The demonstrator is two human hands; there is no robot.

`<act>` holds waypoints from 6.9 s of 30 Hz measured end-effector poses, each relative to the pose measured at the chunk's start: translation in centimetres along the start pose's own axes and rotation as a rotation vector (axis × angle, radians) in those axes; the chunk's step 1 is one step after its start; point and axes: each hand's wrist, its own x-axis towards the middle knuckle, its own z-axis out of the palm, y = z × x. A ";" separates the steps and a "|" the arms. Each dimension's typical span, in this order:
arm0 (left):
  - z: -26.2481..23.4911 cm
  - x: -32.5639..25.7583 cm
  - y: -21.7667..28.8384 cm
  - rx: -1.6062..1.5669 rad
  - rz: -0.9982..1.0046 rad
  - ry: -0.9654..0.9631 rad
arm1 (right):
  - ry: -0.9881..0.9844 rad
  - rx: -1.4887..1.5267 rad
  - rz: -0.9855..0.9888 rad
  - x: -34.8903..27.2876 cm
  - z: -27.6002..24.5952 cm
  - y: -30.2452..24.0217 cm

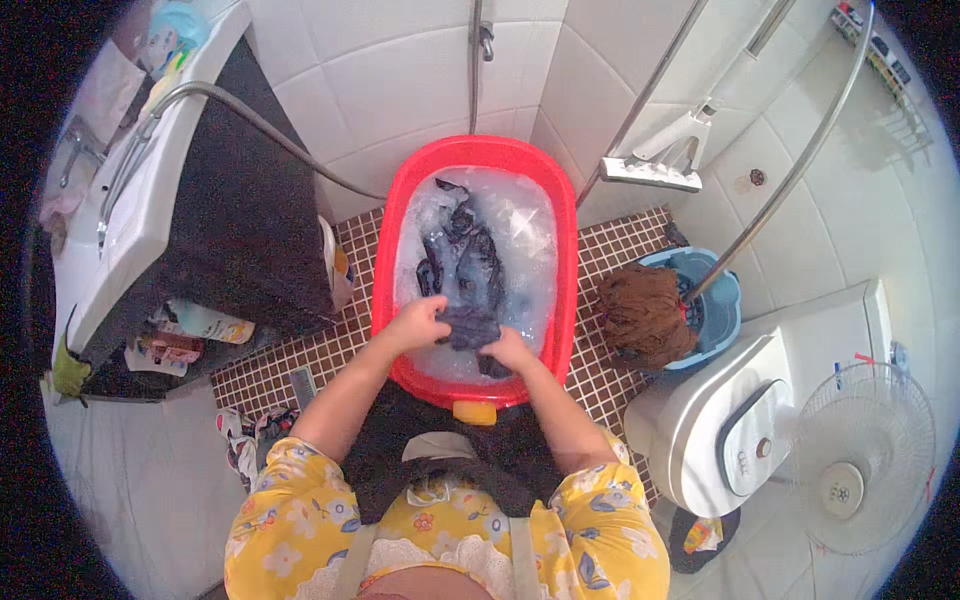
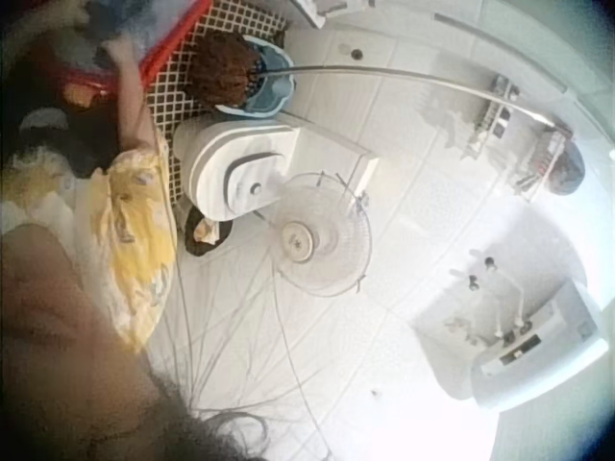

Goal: The person washes clothes in a tub of soapy water by hand, scrubbing individual garments, applying soap from a bar, and agitating the fabrics in the water.

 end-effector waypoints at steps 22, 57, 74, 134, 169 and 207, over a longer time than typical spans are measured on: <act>4.4 -3.4 3.2 -0.756 0.148 0.085 | 0.087 1.198 -0.337 -5.3 4.6 -11.3; 2.3 -2.0 6.8 -0.076 0.189 0.529 | 0.330 1.220 -0.243 -3.3 3.6 -12.8; 2.1 1.1 1.7 -1.272 -0.167 -0.566 | 0.179 -0.401 -0.961 -4.0 -1.4 -19.7; 5.2 -3.3 -0.4 -0.535 -0.204 -0.116 | 0.332 -0.520 -0.445 -5.8 -0.1 -12.6; 0.0 -59.9 -29.3 -0.372 -1.336 0.556 | 0.064 -1.023 -0.145 -2.6 -2.8 0.6; -5.3 -32.6 -18.8 0.439 -1.006 0.011 | -0.163 -0.537 0.049 -3.0 -6.4 -0.4</act>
